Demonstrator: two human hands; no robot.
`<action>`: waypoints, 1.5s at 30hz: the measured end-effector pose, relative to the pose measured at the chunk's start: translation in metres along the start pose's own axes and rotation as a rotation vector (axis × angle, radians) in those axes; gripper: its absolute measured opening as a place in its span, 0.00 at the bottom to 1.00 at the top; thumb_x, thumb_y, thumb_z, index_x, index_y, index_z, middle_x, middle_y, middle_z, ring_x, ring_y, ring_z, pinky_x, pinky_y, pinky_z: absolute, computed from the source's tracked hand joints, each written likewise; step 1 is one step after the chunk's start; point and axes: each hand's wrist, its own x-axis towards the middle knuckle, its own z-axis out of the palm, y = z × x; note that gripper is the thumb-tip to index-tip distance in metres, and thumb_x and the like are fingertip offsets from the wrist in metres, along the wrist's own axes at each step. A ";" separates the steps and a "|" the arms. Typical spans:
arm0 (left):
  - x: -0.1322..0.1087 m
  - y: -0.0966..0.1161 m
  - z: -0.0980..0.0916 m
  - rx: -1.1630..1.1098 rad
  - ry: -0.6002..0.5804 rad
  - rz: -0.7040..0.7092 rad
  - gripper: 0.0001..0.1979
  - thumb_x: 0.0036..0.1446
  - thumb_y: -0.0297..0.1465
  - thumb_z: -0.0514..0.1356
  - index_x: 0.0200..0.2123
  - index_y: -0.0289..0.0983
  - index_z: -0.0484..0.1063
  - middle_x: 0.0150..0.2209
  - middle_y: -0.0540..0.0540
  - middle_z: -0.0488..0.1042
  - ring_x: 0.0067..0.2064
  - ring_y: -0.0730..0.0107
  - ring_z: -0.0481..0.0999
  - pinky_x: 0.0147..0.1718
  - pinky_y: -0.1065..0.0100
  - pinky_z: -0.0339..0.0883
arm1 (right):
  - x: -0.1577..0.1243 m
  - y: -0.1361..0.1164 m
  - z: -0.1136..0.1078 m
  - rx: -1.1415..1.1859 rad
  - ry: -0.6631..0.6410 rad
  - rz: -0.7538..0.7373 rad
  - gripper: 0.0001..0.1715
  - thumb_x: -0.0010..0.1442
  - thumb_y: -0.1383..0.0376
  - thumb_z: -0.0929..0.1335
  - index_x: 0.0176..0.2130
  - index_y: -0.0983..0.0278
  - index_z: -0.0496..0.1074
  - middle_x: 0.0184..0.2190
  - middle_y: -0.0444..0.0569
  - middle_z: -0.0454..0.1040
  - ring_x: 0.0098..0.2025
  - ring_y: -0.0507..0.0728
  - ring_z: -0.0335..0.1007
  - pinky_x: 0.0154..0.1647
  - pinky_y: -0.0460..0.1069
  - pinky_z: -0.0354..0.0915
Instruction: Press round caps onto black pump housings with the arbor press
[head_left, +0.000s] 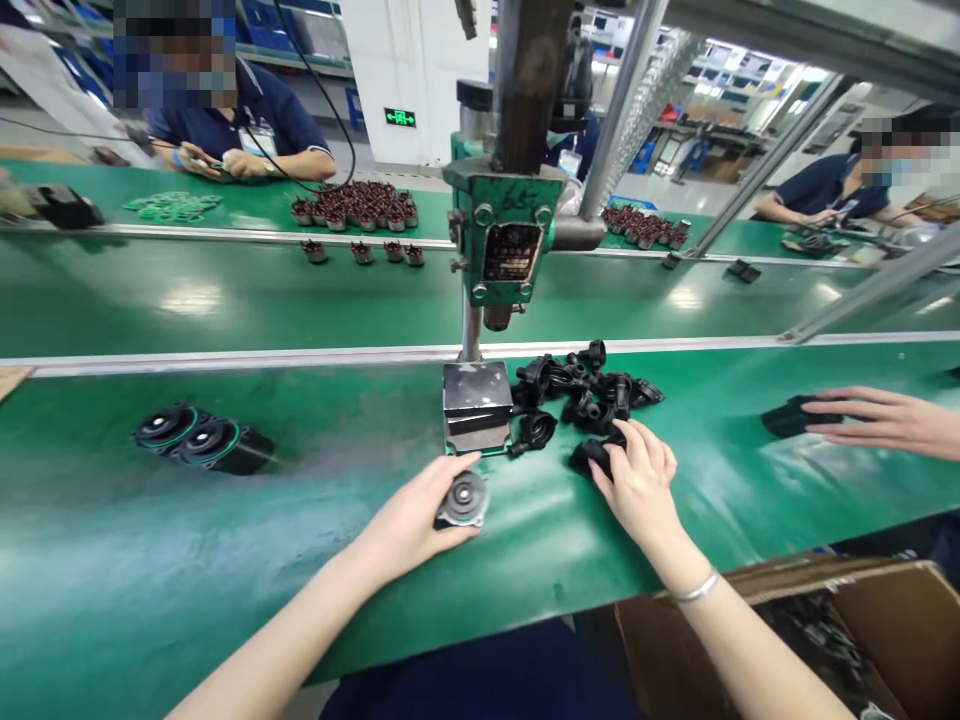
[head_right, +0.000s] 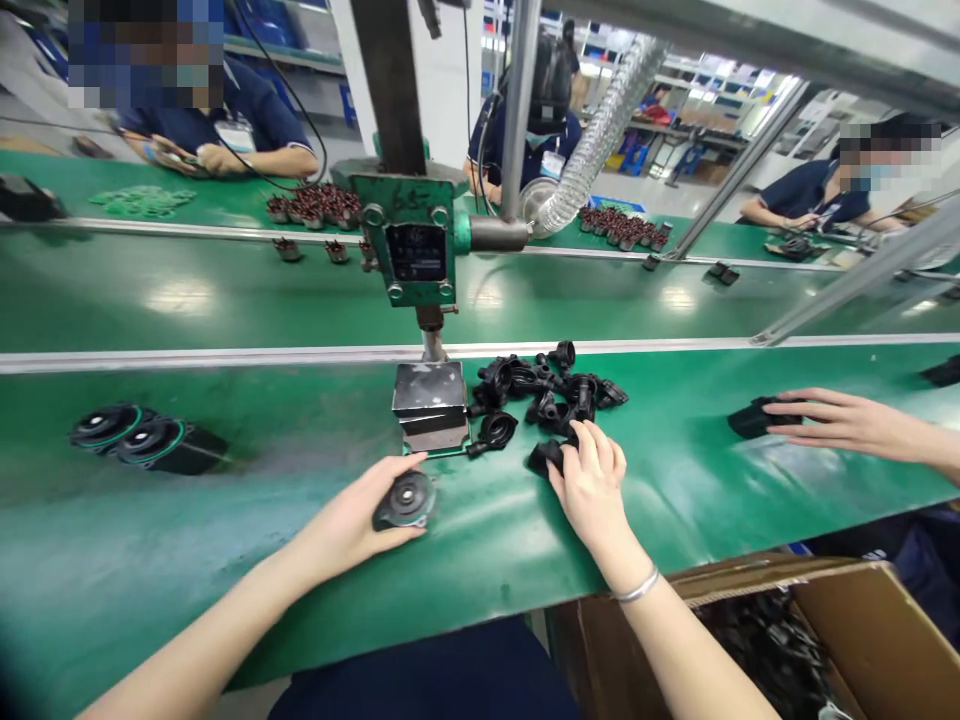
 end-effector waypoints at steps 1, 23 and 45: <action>0.003 0.002 0.011 -0.053 0.019 0.004 0.35 0.55 0.35 0.64 0.63 0.45 0.52 0.57 0.42 0.66 0.58 0.58 0.69 0.57 0.57 0.66 | -0.006 -0.004 0.003 0.072 -0.003 -0.021 0.11 0.57 0.64 0.66 0.37 0.72 0.69 0.59 0.53 0.58 0.66 0.59 0.48 0.64 0.61 0.52; -0.001 -0.010 0.062 -0.319 0.202 -0.074 0.36 0.49 0.39 0.69 0.57 0.40 0.57 0.55 0.39 0.70 0.57 0.54 0.72 0.56 0.50 0.69 | 0.001 -0.049 -0.016 0.709 -0.229 0.017 0.13 0.57 0.61 0.67 0.39 0.68 0.71 0.45 0.48 0.72 0.48 0.44 0.71 0.50 0.40 0.71; 0.001 -0.013 0.062 -0.274 0.242 0.079 0.36 0.53 0.39 0.66 0.59 0.39 0.53 0.56 0.35 0.69 0.57 0.52 0.72 0.53 0.51 0.71 | 0.052 -0.104 -0.035 0.589 -0.185 -0.210 0.16 0.53 0.63 0.70 0.42 0.66 0.69 0.46 0.44 0.71 0.49 0.43 0.70 0.50 0.39 0.70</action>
